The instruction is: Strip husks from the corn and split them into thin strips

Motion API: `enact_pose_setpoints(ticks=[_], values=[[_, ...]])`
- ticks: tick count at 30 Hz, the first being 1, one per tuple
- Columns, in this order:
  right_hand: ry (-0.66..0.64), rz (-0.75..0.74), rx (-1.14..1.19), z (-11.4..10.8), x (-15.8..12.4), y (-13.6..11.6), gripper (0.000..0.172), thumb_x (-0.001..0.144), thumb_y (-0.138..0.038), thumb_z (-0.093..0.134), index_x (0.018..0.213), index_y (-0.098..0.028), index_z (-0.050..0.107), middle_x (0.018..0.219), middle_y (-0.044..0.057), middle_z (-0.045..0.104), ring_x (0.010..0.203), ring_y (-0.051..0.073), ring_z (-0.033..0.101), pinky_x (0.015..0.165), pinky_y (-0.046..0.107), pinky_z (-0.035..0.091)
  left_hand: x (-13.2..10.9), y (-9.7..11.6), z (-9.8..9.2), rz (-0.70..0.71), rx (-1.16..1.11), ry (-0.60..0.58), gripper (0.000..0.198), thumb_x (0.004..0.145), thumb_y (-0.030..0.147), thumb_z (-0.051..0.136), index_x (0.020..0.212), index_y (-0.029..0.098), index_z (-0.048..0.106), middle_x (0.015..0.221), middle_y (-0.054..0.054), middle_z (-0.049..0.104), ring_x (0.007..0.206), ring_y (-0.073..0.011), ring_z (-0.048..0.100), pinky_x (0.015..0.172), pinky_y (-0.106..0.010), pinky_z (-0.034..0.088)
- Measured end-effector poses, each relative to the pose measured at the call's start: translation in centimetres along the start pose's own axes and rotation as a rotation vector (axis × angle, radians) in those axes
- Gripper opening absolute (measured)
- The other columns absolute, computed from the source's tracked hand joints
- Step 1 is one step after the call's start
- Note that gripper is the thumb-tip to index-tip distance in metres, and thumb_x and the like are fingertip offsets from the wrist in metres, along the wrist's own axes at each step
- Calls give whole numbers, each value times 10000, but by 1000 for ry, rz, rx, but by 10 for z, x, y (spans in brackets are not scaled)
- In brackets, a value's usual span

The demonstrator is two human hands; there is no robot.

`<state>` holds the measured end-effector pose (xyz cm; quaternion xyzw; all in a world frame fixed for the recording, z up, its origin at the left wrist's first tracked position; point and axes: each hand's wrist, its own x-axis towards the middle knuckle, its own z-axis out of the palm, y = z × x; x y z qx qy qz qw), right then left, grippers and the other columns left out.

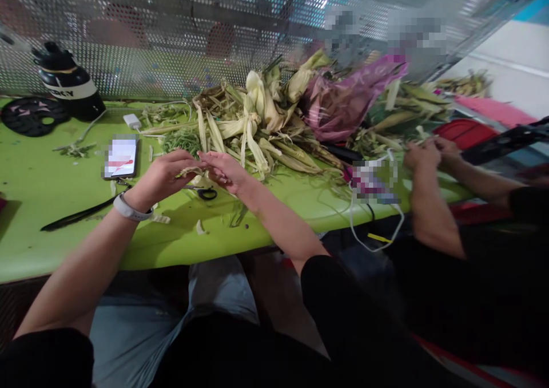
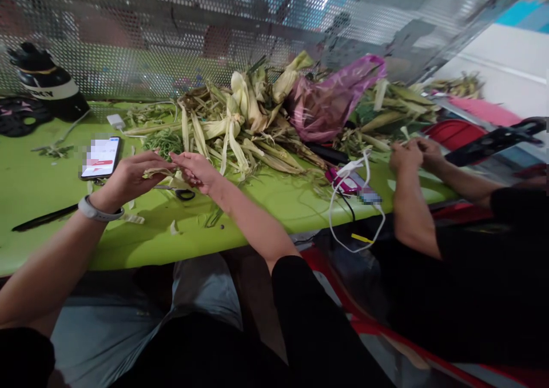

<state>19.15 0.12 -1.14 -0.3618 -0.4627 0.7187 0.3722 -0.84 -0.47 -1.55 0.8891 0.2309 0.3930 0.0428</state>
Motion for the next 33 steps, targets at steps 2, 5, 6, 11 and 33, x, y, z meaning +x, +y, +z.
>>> enact_pose_setpoints(ticks=[2, 5, 6, 11, 33], values=[[5, 23, 28, 1, -1, -2, 328, 973, -314, 644, 723, -191, 470, 397, -144, 327, 307, 10, 188, 289, 147, 134, 0, 0, 1, 57, 17, -5, 241, 952, 242, 601, 1143, 186, 737, 1036, -93, 746, 905, -172, 702, 975, -366, 544], [2, 35, 45, 2, -1, -1, 369, 959, -316, 662, 689, -193, 442, 382, -148, 320, 296, 7, 174, 283, 138, 132, 0, 1, 1, 36, 28, -29, 210, 955, 222, 588, 1097, 185, 739, 1046, -88, 751, 935, -178, 708, 1030, -387, 514], [-5, 36, 45, 2, -1, -1, 381, 949, -328, 675, 683, -193, 439, 382, -148, 324, 294, 6, 178, 282, 136, 134, 1, 2, 1, 14, 23, -37, 195, 954, 223, 588, 1073, 189, 739, 1048, -85, 752, 944, -181, 710, 1032, -387, 512], [-12, -21, -55, 1, 2, 4, 377, 927, -406, 694, 706, -197, 470, 387, -138, 347, 288, 16, 224, 287, 149, 167, 2, -1, 6, 12, 41, -50, 175, 959, 221, 554, 949, 185, 725, 993, -96, 757, 918, -203, 714, 994, -415, 531], [-74, -425, -814, -16, -18, -15, 111, 836, -263, 645, 809, -156, 631, 534, -78, 412, 502, 67, 318, 492, 225, 221, 3, -6, -3, -419, -381, -126, 184, 868, 350, 710, 884, 171, 749, 779, -68, 764, 657, -151, 692, 602, -253, 558]])
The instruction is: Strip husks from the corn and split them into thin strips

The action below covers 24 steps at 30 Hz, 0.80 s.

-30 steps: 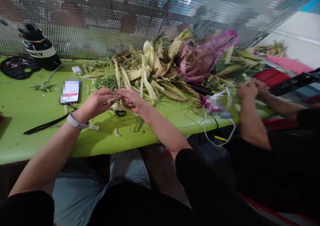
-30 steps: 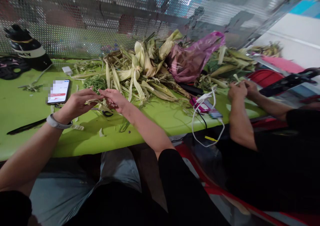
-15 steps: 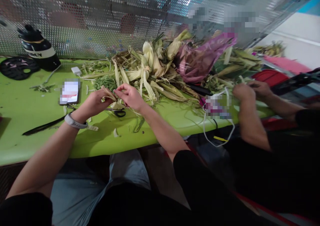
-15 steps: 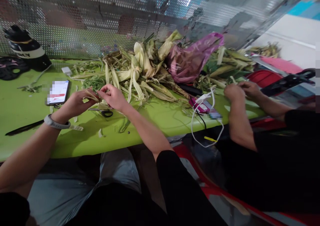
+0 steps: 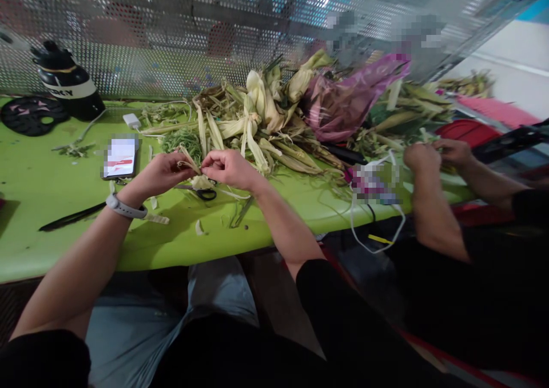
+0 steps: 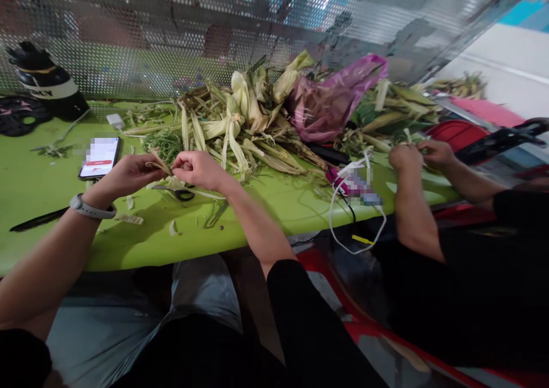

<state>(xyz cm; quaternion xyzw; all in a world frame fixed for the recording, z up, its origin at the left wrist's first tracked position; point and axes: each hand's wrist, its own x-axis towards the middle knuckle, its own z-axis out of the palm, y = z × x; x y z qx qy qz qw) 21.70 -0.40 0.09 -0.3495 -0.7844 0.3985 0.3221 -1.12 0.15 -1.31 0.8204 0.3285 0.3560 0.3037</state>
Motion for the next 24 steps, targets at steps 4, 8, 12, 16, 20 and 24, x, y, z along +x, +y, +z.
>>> enact_pose_setpoints(ticks=[4, 8, 12, 16, 20, 24], values=[[-23, 0, 51, -1, 1, -2, 102, 839, -244, 633, 802, -148, 630, 542, -77, 412, 506, 62, 319, 489, 216, 224, 1, -2, -4, -34, -85, -59, 252, 867, 418, 713, 910, 175, 766, 772, -75, 760, 640, -160, 685, 586, -270, 564], [-54, -13, 219, -2, 3, -2, 145, 847, -280, 651, 835, -136, 647, 573, -71, 441, 504, 55, 333, 464, 201, 233, 2, -7, -9, -52, -125, -33, 358, 850, 526, 707, 841, 172, 764, 752, -89, 740, 639, -175, 687, 587, -300, 577], [-95, 18, 351, 2, 4, -2, 141, 859, -282, 639, 865, -142, 635, 566, -80, 455, 451, 41, 309, 417, 190, 217, 3, -7, -6, -82, -172, 53, 390, 810, 560, 739, 785, 171, 740, 790, -97, 741, 641, -169, 683, 579, -300, 574], [-92, 37, 407, 5, 5, -1, 121, 858, -269, 638, 869, -149, 628, 559, -83, 472, 423, 33, 312, 389, 177, 216, 4, -1, 3, -71, -228, 102, 375, 792, 540, 769, 817, 169, 720, 731, -77, 734, 592, -162, 662, 527, -277, 547], [-67, 55, 450, 6, 6, 2, 126, 858, -283, 636, 865, -158, 627, 539, -89, 465, 406, 31, 322, 368, 164, 228, 4, 3, 9, -28, -218, 258, 391, 804, 546, 761, 807, 159, 705, 724, -71, 732, 623, -142, 665, 575, -250, 547], [-30, 72, 465, 8, 7, 2, 114, 857, -273, 629, 860, -160, 625, 534, -89, 468, 403, 30, 327, 357, 154, 245, 4, 6, 13, 23, -129, 371, 413, 813, 575, 743, 833, 164, 705, 759, -66, 740, 663, -142, 673, 602, -246, 546]])
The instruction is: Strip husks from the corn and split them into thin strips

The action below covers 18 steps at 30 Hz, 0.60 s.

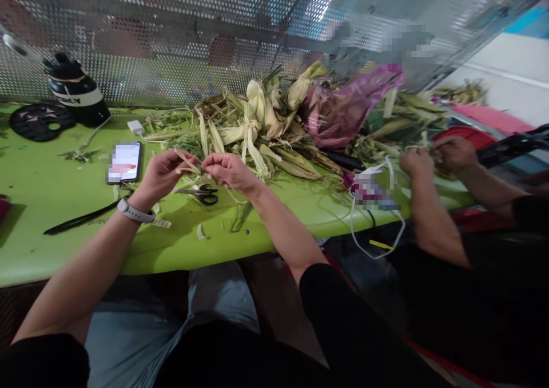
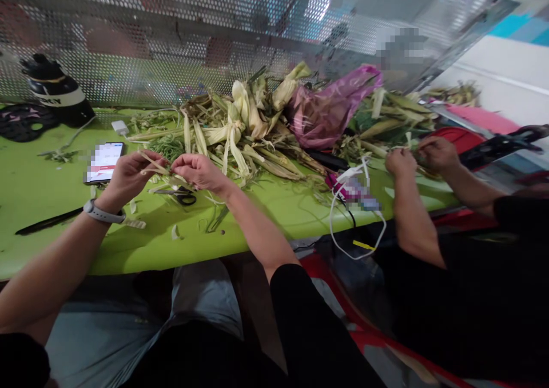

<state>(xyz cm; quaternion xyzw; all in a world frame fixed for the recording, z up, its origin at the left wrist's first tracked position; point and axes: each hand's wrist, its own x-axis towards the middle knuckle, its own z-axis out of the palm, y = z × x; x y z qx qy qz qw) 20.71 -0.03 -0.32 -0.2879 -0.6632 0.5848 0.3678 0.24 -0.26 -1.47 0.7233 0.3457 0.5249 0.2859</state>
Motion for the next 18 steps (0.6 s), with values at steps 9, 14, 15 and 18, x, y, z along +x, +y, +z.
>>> enact_pose_setpoints(ticks=[9, 14, 15, 18], values=[[13, -43, 41, 1, 1, 2, 105, 853, -263, 626, 857, -158, 627, 526, -95, 474, 392, 25, 314, 345, 145, 263, -3, 0, 4, 95, 51, 17, 352, 841, 491, 751, 920, 187, 593, 799, -33, 705, 714, -138, 685, 650, -261, 558], [62, -40, 47, -2, 1, 1, 108, 849, -269, 649, 862, -163, 632, 546, -91, 492, 403, 26, 343, 347, 140, 278, -4, -5, 0, 130, 134, 17, 248, 865, 400, 726, 891, 179, 616, 842, -53, 700, 759, -150, 671, 680, -277, 552], [72, -37, 51, -2, 2, 1, 101, 848, -262, 649, 859, -163, 631, 545, -92, 492, 402, 26, 343, 347, 139, 278, -4, -6, -1, 132, 160, 20, 224, 872, 385, 713, 890, 178, 631, 855, -58, 706, 771, -154, 671, 694, -282, 553], [101, -32, 57, -3, 3, 1, 72, 847, -234, 638, 850, -163, 632, 529, -96, 484, 393, 25, 329, 346, 138, 278, -5, -5, -2, 142, 200, 25, 185, 878, 355, 696, 903, 176, 660, 882, -64, 721, 799, -160, 676, 725, -291, 556]])
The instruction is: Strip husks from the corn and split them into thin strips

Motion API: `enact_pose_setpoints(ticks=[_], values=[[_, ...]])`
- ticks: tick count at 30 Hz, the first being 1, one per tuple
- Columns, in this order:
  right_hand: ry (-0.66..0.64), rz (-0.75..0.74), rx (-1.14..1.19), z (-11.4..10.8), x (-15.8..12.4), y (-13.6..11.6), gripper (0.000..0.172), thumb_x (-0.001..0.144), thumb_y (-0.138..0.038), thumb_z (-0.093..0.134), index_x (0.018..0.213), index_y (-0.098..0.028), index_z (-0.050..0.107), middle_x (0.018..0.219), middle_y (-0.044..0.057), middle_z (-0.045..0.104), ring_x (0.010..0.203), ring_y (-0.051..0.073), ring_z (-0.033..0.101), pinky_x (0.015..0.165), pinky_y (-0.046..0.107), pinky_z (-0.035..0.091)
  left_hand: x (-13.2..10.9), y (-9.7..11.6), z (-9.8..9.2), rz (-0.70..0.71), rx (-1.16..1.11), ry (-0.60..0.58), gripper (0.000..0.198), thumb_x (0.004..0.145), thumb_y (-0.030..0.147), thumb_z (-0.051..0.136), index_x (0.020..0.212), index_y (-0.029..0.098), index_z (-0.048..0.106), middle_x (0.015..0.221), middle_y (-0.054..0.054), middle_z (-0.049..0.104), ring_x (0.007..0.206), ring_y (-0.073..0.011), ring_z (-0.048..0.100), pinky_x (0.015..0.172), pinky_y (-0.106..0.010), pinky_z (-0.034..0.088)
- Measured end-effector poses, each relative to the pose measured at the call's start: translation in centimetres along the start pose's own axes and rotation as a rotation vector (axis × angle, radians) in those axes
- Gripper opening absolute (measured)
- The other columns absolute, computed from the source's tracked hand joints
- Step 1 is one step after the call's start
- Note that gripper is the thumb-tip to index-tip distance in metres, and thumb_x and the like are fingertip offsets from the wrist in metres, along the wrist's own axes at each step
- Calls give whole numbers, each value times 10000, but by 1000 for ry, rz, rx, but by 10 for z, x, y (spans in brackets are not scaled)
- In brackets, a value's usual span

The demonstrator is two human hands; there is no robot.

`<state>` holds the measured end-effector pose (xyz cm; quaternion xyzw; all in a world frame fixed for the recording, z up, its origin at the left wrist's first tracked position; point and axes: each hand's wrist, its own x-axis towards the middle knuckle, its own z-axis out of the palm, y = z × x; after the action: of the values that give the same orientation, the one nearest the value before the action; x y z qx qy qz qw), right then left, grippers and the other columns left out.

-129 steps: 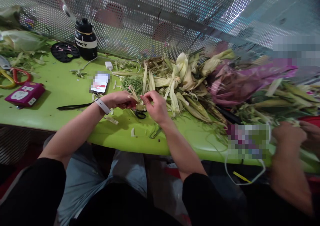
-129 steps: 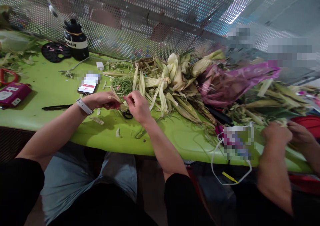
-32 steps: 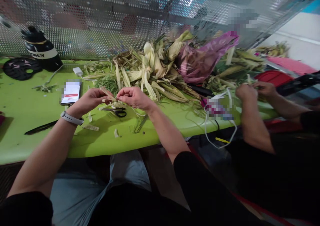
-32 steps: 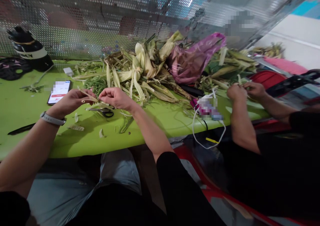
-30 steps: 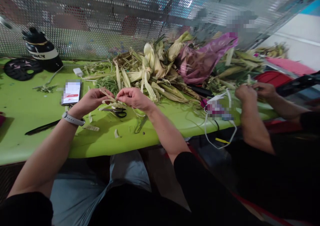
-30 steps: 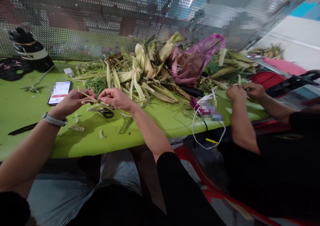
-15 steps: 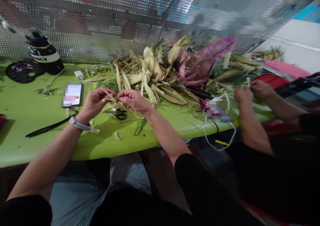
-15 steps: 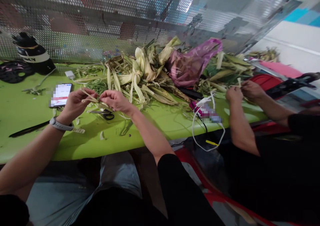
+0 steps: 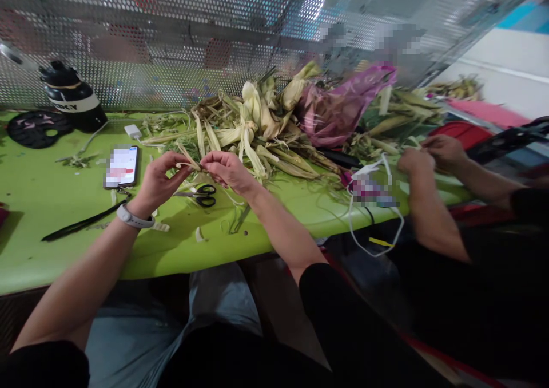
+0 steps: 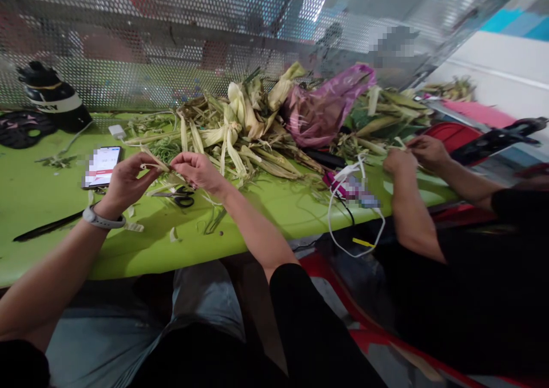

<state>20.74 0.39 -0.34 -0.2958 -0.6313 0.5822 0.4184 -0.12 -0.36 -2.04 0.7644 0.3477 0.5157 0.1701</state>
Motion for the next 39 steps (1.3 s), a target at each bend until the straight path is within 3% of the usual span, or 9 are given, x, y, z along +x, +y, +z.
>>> enact_pose_setpoints(ticks=[13, 22, 26, 31, 34, 37, 39], values=[[46, -10, 25, 0, 1, 4, 76, 847, -237, 658, 842, -170, 623, 501, -105, 447, 390, 25, 307, 346, 138, 252, 4, 22, -10, 127, -27, -76, 78, 856, 258, 677, 902, 227, 733, 903, -59, 707, 857, -200, 661, 769, -368, 558], [-9, -16, -35, -1, 1, 9, 103, 845, -257, 657, 863, -157, 639, 530, -89, 485, 404, 30, 350, 362, 156, 266, 3, 10, -8, 70, -8, -49, 129, 877, 303, 682, 879, 184, 734, 873, -68, 729, 808, -182, 674, 748, -342, 571], [35, -28, -45, 0, 5, 15, 127, 845, -283, 660, 875, -169, 614, 519, -101, 448, 397, 33, 309, 361, 169, 240, 4, 4, -6, 40, -5, -40, 193, 896, 374, 682, 903, 188, 731, 896, -84, 725, 832, -190, 678, 772, -352, 578], [202, -143, -84, 0, 8, 18, 189, 867, -356, 645, 884, -186, 565, 570, -86, 451, 444, 44, 315, 402, 190, 244, 1, 3, -3, 56, -18, 32, 446, 877, 439, 710, 1270, 241, 634, 1240, -115, 675, 1129, -250, 654, 945, -419, 564], [186, -196, -171, 1, 8, 21, 201, 865, -369, 637, 902, -181, 575, 625, -63, 494, 498, 55, 363, 448, 202, 273, 1, 6, -3, 72, -32, -11, 648, 882, 506, 687, 1457, 295, 477, 1473, -128, 553, 1352, -302, 536, 1080, -478, 490], [109, -243, -279, 3, 8, 25, 208, 861, -368, 638, 913, -171, 591, 653, -50, 512, 545, 69, 402, 497, 213, 307, 1, 11, -2, 122, 80, 67, 775, 835, 545, 722, 1506, 319, 406, 1609, -102, 407, 1522, -343, 311, 1205, -552, 333], [85, -266, -337, 4, 8, 28, 210, 864, -367, 635, 914, -167, 596, 634, -56, 491, 550, 73, 396, 514, 218, 307, 1, 14, -2, 152, 196, 110, 642, 821, 495, 747, 1404, 331, 531, 1584, -65, 446, 1540, -351, 268, 1247, -596, 220]])
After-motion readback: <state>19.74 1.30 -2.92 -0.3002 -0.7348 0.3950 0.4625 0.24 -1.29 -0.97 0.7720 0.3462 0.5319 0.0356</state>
